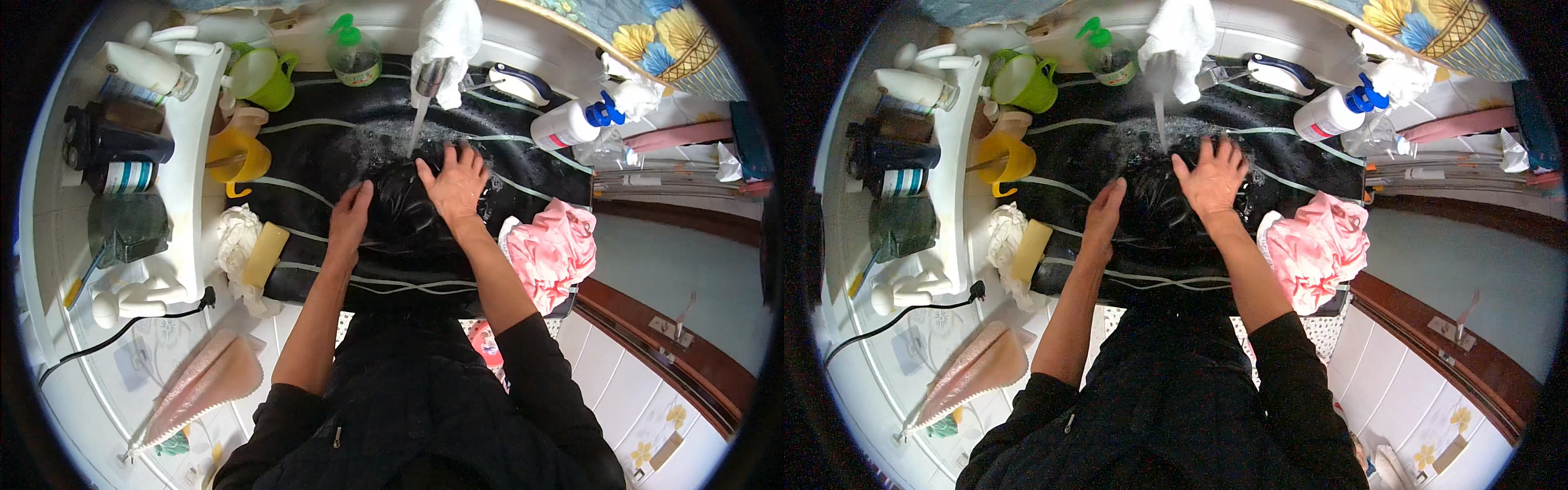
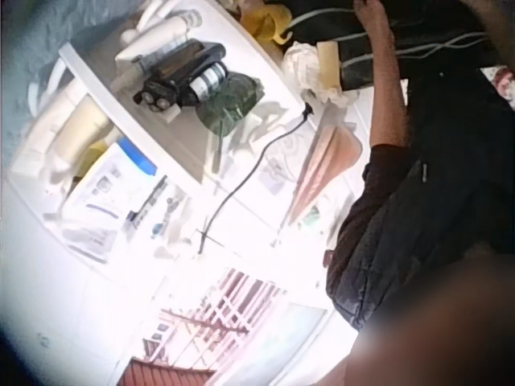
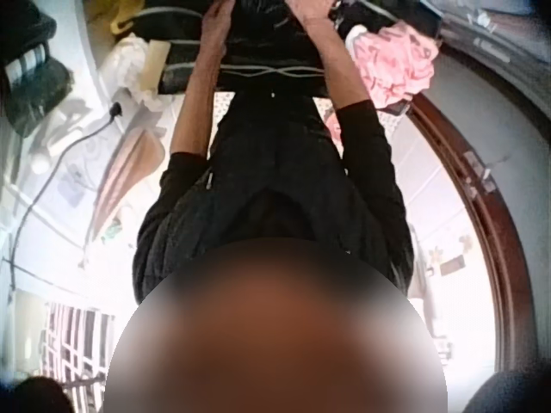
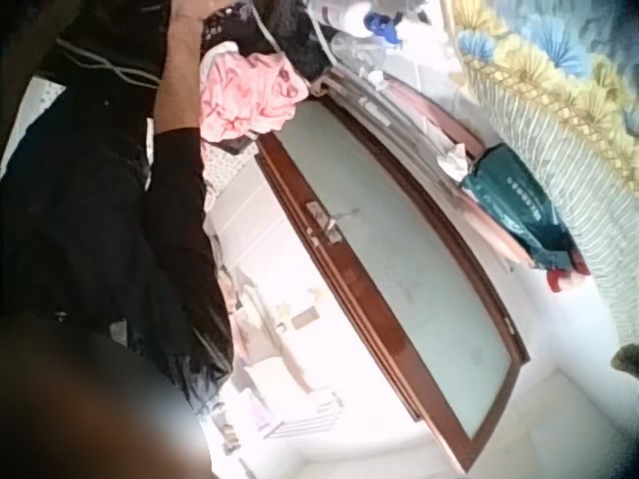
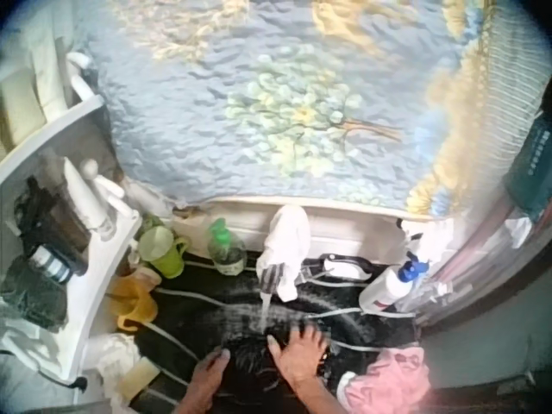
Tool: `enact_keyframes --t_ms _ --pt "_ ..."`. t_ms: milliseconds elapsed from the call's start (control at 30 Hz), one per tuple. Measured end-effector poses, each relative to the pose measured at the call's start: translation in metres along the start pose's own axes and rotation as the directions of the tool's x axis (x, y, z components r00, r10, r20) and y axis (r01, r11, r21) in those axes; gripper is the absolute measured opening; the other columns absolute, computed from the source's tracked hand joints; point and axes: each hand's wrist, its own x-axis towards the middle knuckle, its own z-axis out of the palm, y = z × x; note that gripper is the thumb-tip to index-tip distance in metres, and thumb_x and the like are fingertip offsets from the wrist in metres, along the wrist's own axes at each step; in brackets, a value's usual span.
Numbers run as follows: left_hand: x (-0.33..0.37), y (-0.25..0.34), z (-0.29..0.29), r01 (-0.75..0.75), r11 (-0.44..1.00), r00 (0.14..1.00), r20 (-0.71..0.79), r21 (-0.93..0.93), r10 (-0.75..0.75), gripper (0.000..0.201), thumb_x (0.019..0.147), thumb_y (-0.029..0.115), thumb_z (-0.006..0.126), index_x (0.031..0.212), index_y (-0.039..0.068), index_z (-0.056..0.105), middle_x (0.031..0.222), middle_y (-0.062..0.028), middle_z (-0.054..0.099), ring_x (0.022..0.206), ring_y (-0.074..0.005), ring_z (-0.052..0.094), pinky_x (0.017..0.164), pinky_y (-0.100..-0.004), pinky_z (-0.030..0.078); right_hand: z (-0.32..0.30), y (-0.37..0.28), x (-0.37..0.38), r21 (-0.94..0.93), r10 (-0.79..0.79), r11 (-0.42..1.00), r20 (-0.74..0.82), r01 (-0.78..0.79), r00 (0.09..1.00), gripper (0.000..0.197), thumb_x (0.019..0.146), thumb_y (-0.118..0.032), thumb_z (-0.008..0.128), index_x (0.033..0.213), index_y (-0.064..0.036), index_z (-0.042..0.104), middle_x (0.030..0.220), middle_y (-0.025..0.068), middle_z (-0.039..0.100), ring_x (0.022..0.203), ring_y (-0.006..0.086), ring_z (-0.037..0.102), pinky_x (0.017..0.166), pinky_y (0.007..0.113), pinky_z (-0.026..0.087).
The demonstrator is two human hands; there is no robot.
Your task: The person hand washes a black garment and a pink garment in a sink. They rinse the black item, wring it out, and place it aside. Then they add liquid detergent to the sink and scrub the pink garment in the soapy water.
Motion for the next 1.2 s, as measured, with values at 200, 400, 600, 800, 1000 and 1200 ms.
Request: enact_keyframes --t_ms 200,400,600,800,1000,1200 --pt "0.019 -0.007 0.027 0.469 0.738 0.877 0.354 -0.485 -0.324 0.085 0.086 0.072 0.061 0.144 0.011 0.052 0.142 -0.0115 0.056 0.131 -0.0313 0.051 0.109 -0.0521 0.040 0.027 0.001 0.001 0.514 -0.010 0.777 0.586 -0.363 0.810 0.077 0.082 -0.059 0.070 0.129 0.0004 0.061 0.105 0.0318 0.068 0.104 0.0382 0.068 0.092 0.041 0.051" --pt "0.061 -0.023 0.023 0.462 0.712 0.874 0.406 -0.528 -0.266 0.059 0.088 0.060 0.066 0.117 0.009 0.071 0.115 -0.0105 0.069 0.101 -0.0270 0.065 0.093 -0.0391 0.052 -0.019 -0.052 -0.032 0.583 -0.148 0.808 0.341 -0.085 0.928 0.040 0.092 -0.025 0.064 0.120 0.0037 0.064 0.110 0.0267 0.068 0.102 0.0426 0.066 0.088 0.043 0.052" --pt "0.072 -0.060 0.024 -0.016 0.780 0.893 0.342 -0.626 0.292 0.047 0.101 0.043 0.055 0.127 0.005 0.062 0.117 -0.0111 0.067 0.102 -0.0260 0.063 0.096 -0.0369 0.051 -0.057 -0.080 -0.055 0.605 -0.341 0.784 0.234 0.139 0.910 0.036 0.081 -0.018 0.071 0.112 -0.0021 0.062 0.104 0.0214 0.066 0.089 0.0410 0.067 0.076 0.049 0.055" --pt "0.098 -0.113 0.019 0.253 0.578 0.886 0.426 -0.776 0.183 0.046 0.103 0.039 0.050 0.133 0.004 0.057 0.124 -0.0115 0.064 0.107 -0.0267 0.063 0.098 -0.0388 0.051 -0.018 -0.090 -0.031 0.475 -0.199 0.873 0.138 0.112 0.970 0.029 0.081 -0.023 0.070 0.102 -0.0028 0.066 0.099 0.0184 0.067 0.082 0.0412 0.066 0.070 0.049 0.054" --pt "0.027 -0.017 0.036 0.321 0.752 0.944 0.259 -0.575 -0.205 0.061 0.101 0.044 0.054 0.139 -0.004 0.049 0.138 -0.0151 0.056 0.123 -0.0285 0.057 0.103 -0.0426 0.048 0.028 -0.033 -0.001 0.333 0.043 0.940 0.086 -0.069 0.995 0.035 0.084 -0.032 0.068 0.107 -0.0057 0.068 0.103 0.0187 0.071 0.088 0.0379 0.070 0.076 0.048 0.056" --pt "0.004 0.011 0.000 0.236 0.936 0.969 0.137 -0.260 -0.206 0.082 0.089 0.046 0.071 0.148 -0.002 0.038 0.145 -0.0184 0.049 0.133 -0.0320 0.047 0.111 -0.0456 0.038 0.032 0.009 0.004 0.171 0.006 0.985 0.043 -0.013 0.999 0.049 0.090 -0.046 0.058 0.122 -0.0087 0.064 0.108 0.0194 0.066 0.101 0.0387 0.063 0.085 0.052 0.049"
